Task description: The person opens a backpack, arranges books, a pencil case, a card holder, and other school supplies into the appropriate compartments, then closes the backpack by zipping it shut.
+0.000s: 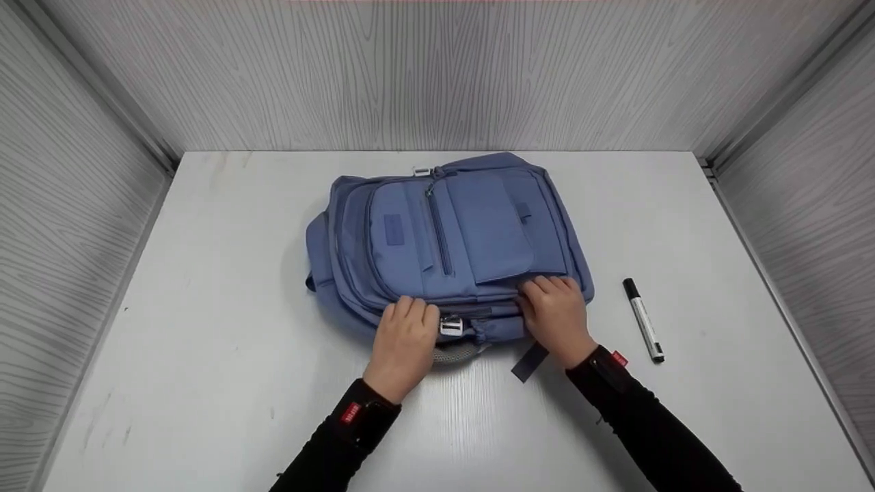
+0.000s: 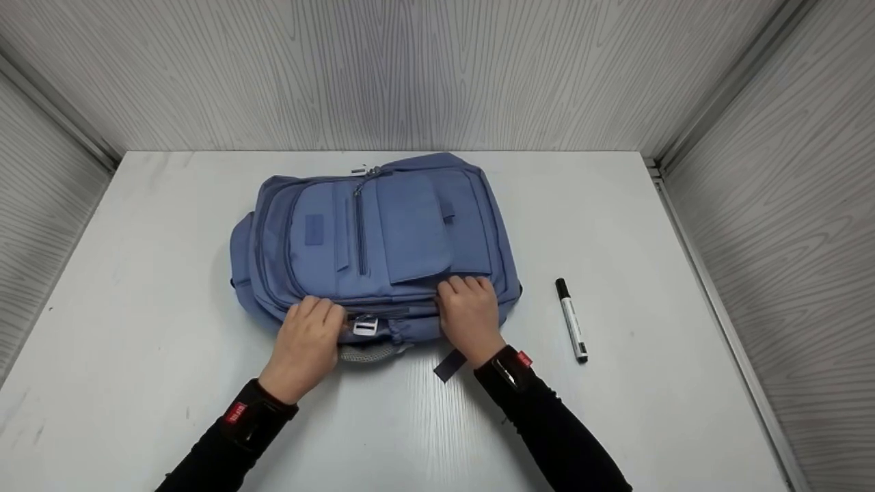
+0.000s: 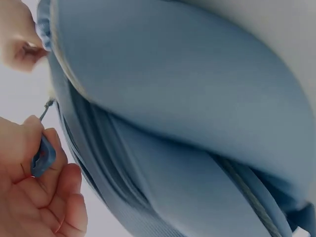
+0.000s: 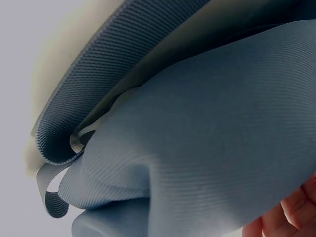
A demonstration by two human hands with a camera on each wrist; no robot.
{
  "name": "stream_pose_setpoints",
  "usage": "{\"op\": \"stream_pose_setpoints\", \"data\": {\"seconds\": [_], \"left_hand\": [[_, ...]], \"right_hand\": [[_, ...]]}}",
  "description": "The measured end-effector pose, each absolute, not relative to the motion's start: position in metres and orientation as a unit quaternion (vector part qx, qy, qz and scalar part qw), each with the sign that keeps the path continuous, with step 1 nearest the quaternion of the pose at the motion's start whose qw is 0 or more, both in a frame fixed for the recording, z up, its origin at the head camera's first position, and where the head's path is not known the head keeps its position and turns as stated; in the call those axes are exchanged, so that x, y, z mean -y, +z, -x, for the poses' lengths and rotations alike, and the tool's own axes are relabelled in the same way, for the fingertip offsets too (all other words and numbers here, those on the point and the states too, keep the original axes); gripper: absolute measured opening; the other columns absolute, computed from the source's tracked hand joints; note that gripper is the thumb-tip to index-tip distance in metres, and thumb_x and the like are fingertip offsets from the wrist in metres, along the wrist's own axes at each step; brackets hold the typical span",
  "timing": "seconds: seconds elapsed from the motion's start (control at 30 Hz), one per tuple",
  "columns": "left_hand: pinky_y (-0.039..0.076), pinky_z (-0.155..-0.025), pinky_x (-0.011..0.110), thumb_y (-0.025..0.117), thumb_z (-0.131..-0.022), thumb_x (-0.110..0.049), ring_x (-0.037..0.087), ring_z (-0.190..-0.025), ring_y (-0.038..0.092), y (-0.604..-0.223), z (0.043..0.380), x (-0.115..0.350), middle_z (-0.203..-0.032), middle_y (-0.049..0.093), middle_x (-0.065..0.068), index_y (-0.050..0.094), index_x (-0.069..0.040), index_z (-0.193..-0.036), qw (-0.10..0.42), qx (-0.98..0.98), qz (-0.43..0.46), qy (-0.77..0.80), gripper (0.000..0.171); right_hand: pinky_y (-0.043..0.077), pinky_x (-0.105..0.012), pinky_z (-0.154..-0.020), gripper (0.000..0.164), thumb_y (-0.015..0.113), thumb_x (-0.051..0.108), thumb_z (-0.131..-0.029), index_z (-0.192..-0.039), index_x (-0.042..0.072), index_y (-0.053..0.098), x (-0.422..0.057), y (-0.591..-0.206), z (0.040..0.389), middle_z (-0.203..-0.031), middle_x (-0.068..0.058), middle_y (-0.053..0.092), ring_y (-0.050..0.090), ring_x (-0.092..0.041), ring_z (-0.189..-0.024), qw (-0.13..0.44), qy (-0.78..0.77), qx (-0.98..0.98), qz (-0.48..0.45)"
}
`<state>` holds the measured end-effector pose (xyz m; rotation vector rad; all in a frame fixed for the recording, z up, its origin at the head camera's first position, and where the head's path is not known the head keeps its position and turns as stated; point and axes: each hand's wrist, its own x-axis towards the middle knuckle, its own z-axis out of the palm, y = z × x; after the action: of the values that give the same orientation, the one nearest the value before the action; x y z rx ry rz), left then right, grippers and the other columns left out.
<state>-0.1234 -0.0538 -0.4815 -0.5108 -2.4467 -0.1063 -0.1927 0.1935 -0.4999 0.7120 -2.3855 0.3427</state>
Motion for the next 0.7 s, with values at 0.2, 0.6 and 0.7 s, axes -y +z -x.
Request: {"op": "stream_pose_setpoints", "data": {"seconds": [0.2, 0.6, 0.7], "left_hand": [[0.037, -0.063, 0.034, 0.059, -0.063, 0.012, 0.025, -0.073, 0.047, -0.483, 0.12, 0.085, -0.072, 0.052, 0.008, 0.05, -0.006, -0.078, 0.334, 0.926, 0.167, -0.047, 0.025], [0.033, -0.061, 0.037, 0.06, -0.077, 0.011, 0.031, -0.072, 0.045, -0.48, 0.131, 0.15, -0.072, 0.051, 0.014, 0.048, -0.001, -0.079, 0.301, 0.945, 0.084, -0.097, 0.017], [0.036, -0.063, 0.041, 0.064, -0.084, 0.003, 0.035, -0.075, 0.049, -0.486, 0.138, 0.167, -0.076, 0.056, 0.018, 0.052, 0.001, -0.082, 0.259, 0.957, 0.034, -0.124, 0.012]], "right_hand": [[0.048, -0.044, -0.074, 0.012, 0.077, 0.011, -0.081, -0.079, 0.007, 0.066, -0.196, -0.499, 0.196, -0.074, -0.009, 0.067, 0.064, -0.029, -0.071, 0.312, 0.116, 0.901, -0.278], [0.049, -0.046, -0.081, 0.016, 0.077, 0.006, -0.081, -0.077, 0.007, 0.062, -0.202, -0.495, 0.204, -0.071, -0.009, 0.065, 0.063, -0.03, -0.068, 0.323, 0.105, 0.892, -0.299], [0.05, -0.046, -0.081, 0.017, 0.077, 0.004, -0.08, -0.077, 0.007, 0.06, -0.202, -0.496, 0.205, -0.071, -0.009, 0.064, 0.063, -0.029, -0.069, 0.33, 0.102, 0.888, -0.304]]}}
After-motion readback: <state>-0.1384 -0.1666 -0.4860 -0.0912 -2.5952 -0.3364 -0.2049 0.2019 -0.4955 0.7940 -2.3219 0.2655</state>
